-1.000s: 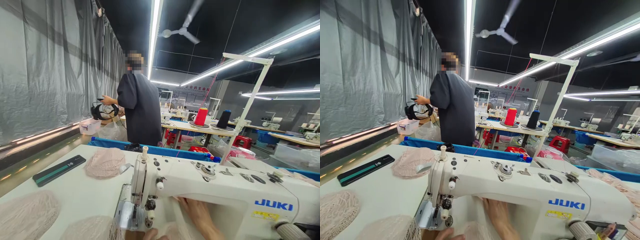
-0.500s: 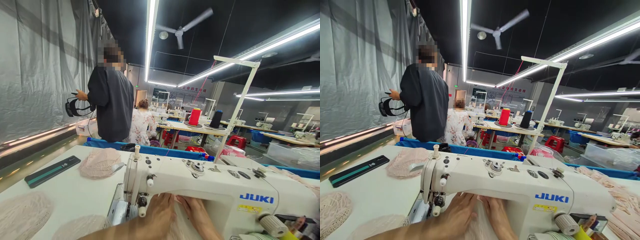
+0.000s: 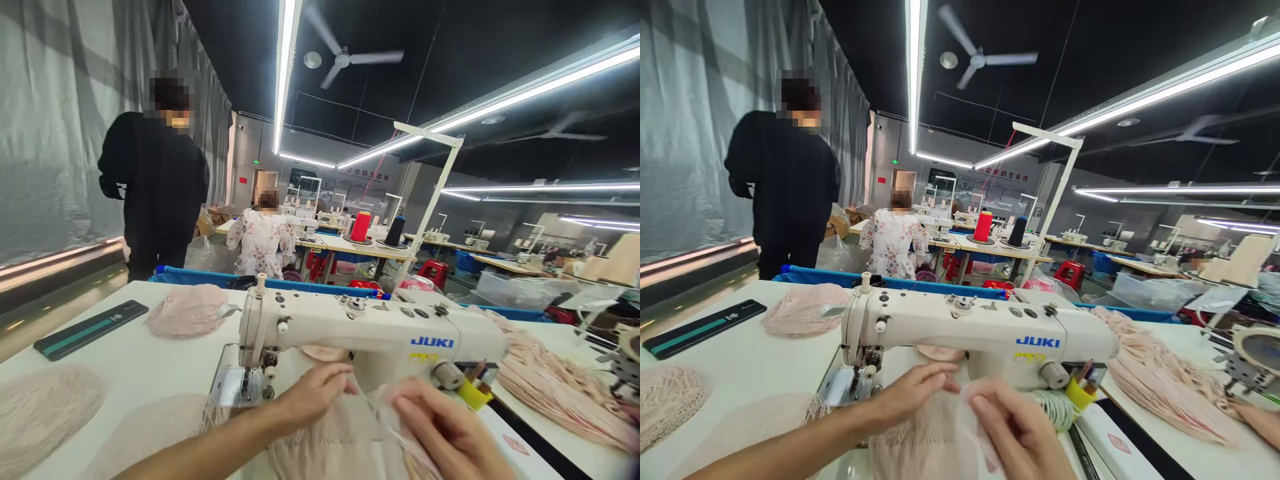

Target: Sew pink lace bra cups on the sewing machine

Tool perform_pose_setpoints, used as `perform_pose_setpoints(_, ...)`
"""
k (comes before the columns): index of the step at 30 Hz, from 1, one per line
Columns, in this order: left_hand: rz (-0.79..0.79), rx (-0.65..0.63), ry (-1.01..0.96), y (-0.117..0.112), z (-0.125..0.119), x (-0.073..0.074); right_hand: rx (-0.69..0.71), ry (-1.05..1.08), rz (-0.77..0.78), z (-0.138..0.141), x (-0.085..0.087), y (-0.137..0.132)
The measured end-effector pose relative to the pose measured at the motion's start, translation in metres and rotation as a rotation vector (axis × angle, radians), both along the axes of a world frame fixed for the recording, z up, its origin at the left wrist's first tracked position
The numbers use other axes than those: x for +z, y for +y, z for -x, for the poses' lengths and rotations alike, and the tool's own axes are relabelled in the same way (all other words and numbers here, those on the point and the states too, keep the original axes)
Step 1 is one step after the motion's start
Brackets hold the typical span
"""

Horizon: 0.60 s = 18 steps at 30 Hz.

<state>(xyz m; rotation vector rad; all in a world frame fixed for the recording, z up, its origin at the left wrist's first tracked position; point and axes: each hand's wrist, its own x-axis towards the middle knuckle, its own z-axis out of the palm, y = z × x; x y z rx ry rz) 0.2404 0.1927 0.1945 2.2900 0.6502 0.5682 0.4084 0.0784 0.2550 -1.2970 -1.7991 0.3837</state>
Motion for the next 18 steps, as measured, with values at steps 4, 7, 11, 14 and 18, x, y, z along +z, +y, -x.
perform_pose_setpoints(4, 0.59, -0.257, -0.351, -0.053, 0.034, 0.022, 0.175, 0.21, 0.259, 0.038, 0.006, 0.0)
perform_pose_setpoints(7, 0.93, -0.219, -0.445, -0.077, 0.078, 0.026, 0.213, 0.265, 0.328, 0.057, -0.006, -0.004)
perform_pose_setpoints(11, 0.963, -0.086, -0.371, -0.098, 0.134, 0.022, 0.275, 0.28, 0.441, 0.083, -0.032, -0.006)
perform_pose_setpoints(14, 0.976, -0.034, -0.268, -0.111, 0.163, 0.014, 0.317, 0.29, 0.463, 0.105, -0.051, -0.001)
perform_pose_setpoints(18, 0.954, 0.061, -0.222, -0.121, 0.183, 0.001, 0.356, 0.253, 0.469, 0.127, -0.066, 0.009)
